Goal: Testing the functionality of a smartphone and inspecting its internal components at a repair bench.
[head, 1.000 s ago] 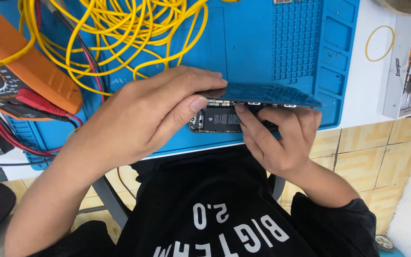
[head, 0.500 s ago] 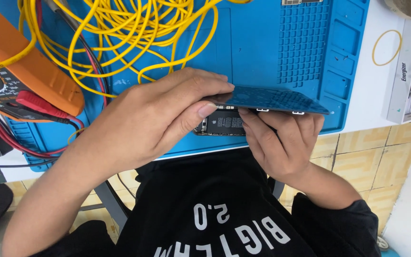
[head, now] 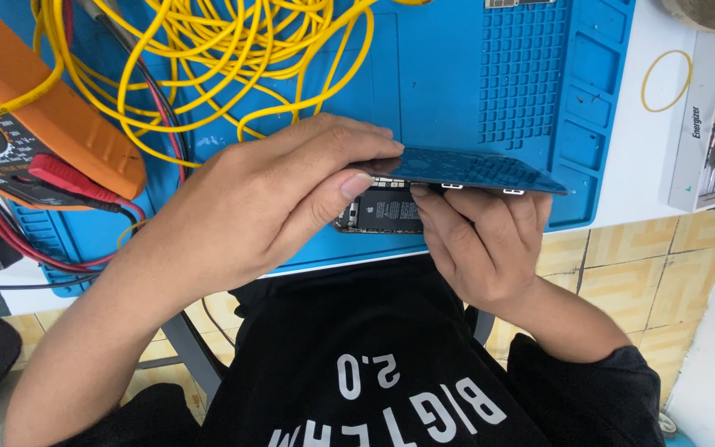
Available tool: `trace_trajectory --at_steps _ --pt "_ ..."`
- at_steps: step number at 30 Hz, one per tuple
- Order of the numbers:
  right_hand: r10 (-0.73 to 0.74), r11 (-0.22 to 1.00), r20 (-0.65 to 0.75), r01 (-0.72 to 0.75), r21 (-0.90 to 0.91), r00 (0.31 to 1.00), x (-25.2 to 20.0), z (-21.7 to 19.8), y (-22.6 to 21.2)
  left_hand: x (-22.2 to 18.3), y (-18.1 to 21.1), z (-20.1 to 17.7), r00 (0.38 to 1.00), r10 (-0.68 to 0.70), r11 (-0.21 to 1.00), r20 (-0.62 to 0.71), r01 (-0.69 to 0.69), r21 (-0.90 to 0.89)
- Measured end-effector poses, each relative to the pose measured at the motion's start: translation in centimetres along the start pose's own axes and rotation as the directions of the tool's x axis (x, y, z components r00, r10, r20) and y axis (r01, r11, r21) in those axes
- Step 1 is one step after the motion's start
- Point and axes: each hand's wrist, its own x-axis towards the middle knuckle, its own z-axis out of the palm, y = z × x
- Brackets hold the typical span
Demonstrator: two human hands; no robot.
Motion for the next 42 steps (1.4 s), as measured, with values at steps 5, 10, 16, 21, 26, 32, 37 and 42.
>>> trace_trajectory --at_steps 5,10,16,21,26,32,37,42 --pt "0.001 1.0 -0.024 -0.001 -0.001 1.0 0.0 0.2 0.0 0.1 0.1 0.0 1.0 -0.006 1.0 -0.004 0.006 -0.013" --pt "0.013 1.0 -0.028 -0.012 0.004 1.0 0.0 0.4 0.0 0.0 0.0 0.1 1.0 0.008 1.0 -0.011 -0.008 -0.012" --pt "0.046 0.999 -0.026 -0.046 0.004 0.999 -0.2 0.3 -0.1 0.0 0.0 0.2 1.0 0.002 1.0 -0.011 -0.002 -0.001" --pt "-0.003 1.0 -0.087 0.003 -0.001 0.996 -0.6 0.8 0.2 0.0 0.2 0.0 1.0 0.007 1.0 -0.018 -0.007 0.004" --pt "-0.192 0.976 -0.182 0.169 -0.135 0.964 0.0 1.5 0.5 -0.1 0.0 0.2 1.0 -0.009 1.0 -0.012 0.009 0.007" --pt "-0.173 0.974 -0.087 0.157 -0.166 0.981 -0.5 1.2 0.3 -0.2 -0.2 0.4 1.0 0.009 1.0 -0.025 -0.008 0.02" --pt "-0.146 0.979 -0.031 0.14 -0.15 0.989 -0.7 0.8 0.2 -0.2 -0.1 0.3 1.0 -0.004 1.0 -0.008 0.004 0.006" --pt "-0.155 0.974 0.028 0.158 -0.165 0.987 -0.3 0.3 0.3 -0.2 0.0 0.3 1.0 -0.002 1.0 -0.009 0.002 0.008"
